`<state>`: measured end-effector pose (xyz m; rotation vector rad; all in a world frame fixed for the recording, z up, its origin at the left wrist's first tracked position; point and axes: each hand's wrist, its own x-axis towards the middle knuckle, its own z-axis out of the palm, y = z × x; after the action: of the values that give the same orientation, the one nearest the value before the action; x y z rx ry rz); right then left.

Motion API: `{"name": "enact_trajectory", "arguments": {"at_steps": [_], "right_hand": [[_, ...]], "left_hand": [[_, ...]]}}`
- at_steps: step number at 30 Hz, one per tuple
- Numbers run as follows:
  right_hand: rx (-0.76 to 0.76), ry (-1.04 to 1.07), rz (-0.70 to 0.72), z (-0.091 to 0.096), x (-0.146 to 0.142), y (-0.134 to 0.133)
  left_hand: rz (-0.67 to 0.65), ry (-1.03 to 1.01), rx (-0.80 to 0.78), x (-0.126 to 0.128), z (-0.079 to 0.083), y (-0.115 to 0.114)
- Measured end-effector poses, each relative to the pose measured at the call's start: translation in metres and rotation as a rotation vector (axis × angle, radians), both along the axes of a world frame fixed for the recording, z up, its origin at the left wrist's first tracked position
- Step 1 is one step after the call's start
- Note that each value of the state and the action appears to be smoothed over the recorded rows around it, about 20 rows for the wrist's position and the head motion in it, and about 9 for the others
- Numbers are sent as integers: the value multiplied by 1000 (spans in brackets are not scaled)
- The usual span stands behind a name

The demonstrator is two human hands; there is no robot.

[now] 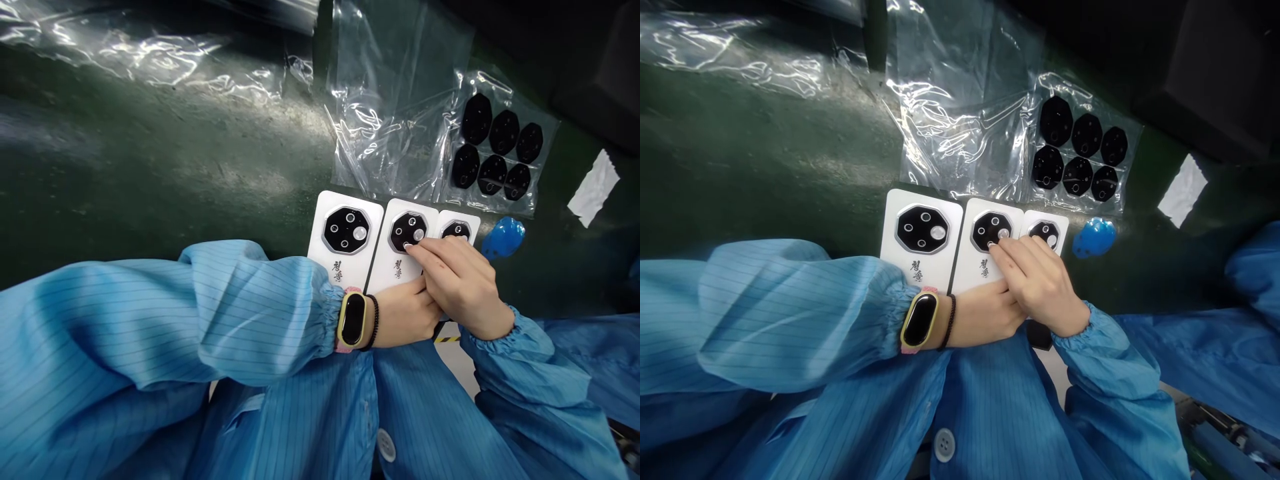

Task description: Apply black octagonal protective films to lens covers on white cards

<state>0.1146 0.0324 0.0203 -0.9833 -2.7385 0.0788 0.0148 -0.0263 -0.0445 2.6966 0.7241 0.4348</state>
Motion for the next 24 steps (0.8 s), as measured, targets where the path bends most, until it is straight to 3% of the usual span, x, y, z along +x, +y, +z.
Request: {"name": "enact_trajectory", "arguments": {"at_steps": [5,24], "right_hand": [[-6,6,7,0,1,0],[3,16,16,0,-1,3]], "left_hand": [[-91,-133,150,-7,3,8],[-45,-179,174,-12,9,11]]}}
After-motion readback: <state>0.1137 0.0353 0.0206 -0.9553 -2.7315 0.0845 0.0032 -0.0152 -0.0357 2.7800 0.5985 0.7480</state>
